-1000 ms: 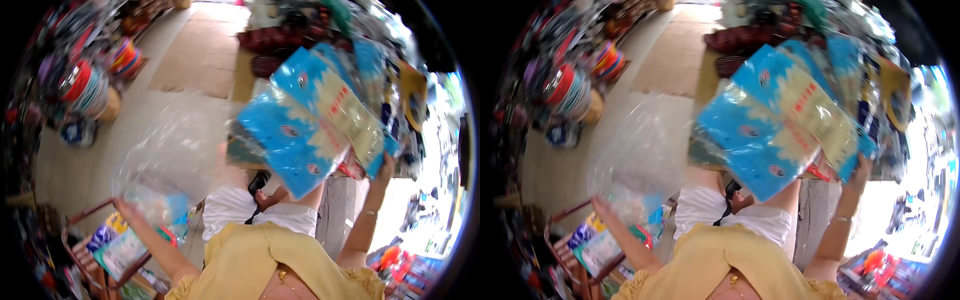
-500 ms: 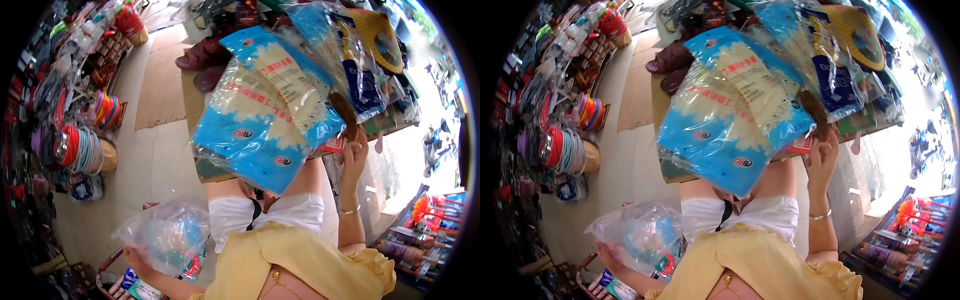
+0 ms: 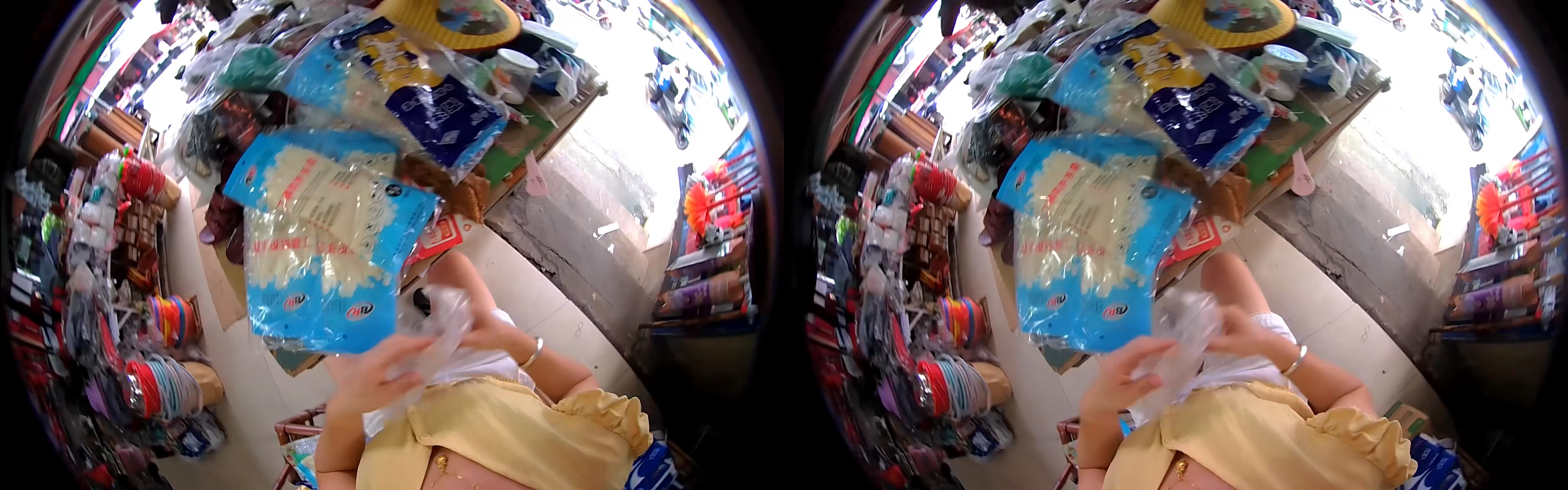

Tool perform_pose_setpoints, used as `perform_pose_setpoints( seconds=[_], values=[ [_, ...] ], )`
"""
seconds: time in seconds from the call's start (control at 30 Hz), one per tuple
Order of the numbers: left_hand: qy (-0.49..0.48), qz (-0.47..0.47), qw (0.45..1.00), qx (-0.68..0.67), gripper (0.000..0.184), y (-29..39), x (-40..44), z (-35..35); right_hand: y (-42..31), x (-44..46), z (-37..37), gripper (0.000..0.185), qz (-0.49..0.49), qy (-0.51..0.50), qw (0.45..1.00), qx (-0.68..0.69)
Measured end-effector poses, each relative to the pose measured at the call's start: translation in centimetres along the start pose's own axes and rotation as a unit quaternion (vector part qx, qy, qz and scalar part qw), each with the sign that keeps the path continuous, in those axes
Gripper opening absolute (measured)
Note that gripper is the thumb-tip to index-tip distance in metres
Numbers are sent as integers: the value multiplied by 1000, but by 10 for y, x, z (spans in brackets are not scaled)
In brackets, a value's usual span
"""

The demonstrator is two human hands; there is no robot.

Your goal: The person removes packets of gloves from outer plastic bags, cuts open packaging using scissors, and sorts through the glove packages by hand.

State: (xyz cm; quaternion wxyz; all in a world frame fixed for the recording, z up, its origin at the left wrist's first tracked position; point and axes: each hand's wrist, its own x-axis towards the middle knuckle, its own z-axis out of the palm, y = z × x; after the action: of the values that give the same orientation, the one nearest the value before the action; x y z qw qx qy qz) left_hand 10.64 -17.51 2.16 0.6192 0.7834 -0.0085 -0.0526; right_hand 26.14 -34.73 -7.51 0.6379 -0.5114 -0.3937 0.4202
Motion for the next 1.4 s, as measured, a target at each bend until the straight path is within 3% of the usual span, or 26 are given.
perform_pose_setpoints(
  seconds=[0.03, 0.07, 0.1, 0.17, 0.2, 0.3, 0.4, 0.43, 0.5, 0.57, 0.6, 0.63, 0.7, 0.8, 0.9, 0.97, 1.07, 1.13, 1.23, 1.4],
  values=[
    [60, 45, 996, -55, 39, 5, 10, -7, 9, -1, -18, 31, -42, 65, 995, 62],
    [121, 89, 982, -110, 42, 10, 22, -16, 13, -13, -35, 35, 11, 143, 984, 102],
    [130, 89, 975, -157, 44, 16, 37, -30, 11, -24, -56, 36, 55, 167, 974, 140],
    [159, 81, 955, -238, 47, 28, 80, -57, -10, -30, -69, 37, -2, 277, 945, 175],
    [180, 74, 942, -273, 48, 33, 107, -68, -7, -35, -76, 37, -6, 277, 944, 180],
    [262, 28, 916, -301, 53, 12, 187, -108, -10, -41, -84, 29, -63, 434, 868, 232],
    [371, -75, 849, -368, 61, -24, 260, -141, -3, -52, -94, 27, -31, 460, 850, 255],
    [370, -72, 852, -364, 61, -24, 276, -146, 7, -54, -100, 26, -62, 430, 862, 262],
    [444, -162, 778, -414, 60, -21, 303, -149, 13, -60, -104, 28, -77, 435, 847, 295],
    [434, -169, 791, -396, 56, -16, 315, -150, 17, -66, -109, 31, -89, 439, 832, 326],
    [427, -177, 802, -379, 54, -14, 319, -151, 22, -70, -114, 36, -48, 450, 843, 291],
    [431, -173, 801, -379, 54, -22, 326, -157, 25, -72, -119, 41, -6, 458, 852, 255],
    [342, -117, 820, -445, 30, -41, 334, -170, 24, -69, -127, 40, 4, 459, 861, 220],
    [318, -100, 823, -460, 16, -45, 341, -175, 18, -55, -147, 37, 10, 439, 883, 168],
    [365, -32, 814, -451, 7, -32, 345, -171, 13, -31, -171, 33, -2, 413, 904, 111],
    [365, -25, 805, -466, 7, -7, 332, -160, -4, -2, -179, 22, -32, 440, 895, 61],
    [352, 5, 800, -486, 5, -22, 320, -177, -15, 18, -192, 21, -40, 419, 905, 57],
    [368, -16, 832, -415, 4, -21, 293, -176, -17, 21, -186, 22, -32, 423, 904, 41],
    [390, 33, 804, -448, 3, 11, 245, -146, -27, 12, -160, 25, -41, 530, 844, 69],
    [405, 56, 786, -463, 5, 13, 174, -122, -28, -7, -129, 32, -85, 453, 884, -81]
  ],
)
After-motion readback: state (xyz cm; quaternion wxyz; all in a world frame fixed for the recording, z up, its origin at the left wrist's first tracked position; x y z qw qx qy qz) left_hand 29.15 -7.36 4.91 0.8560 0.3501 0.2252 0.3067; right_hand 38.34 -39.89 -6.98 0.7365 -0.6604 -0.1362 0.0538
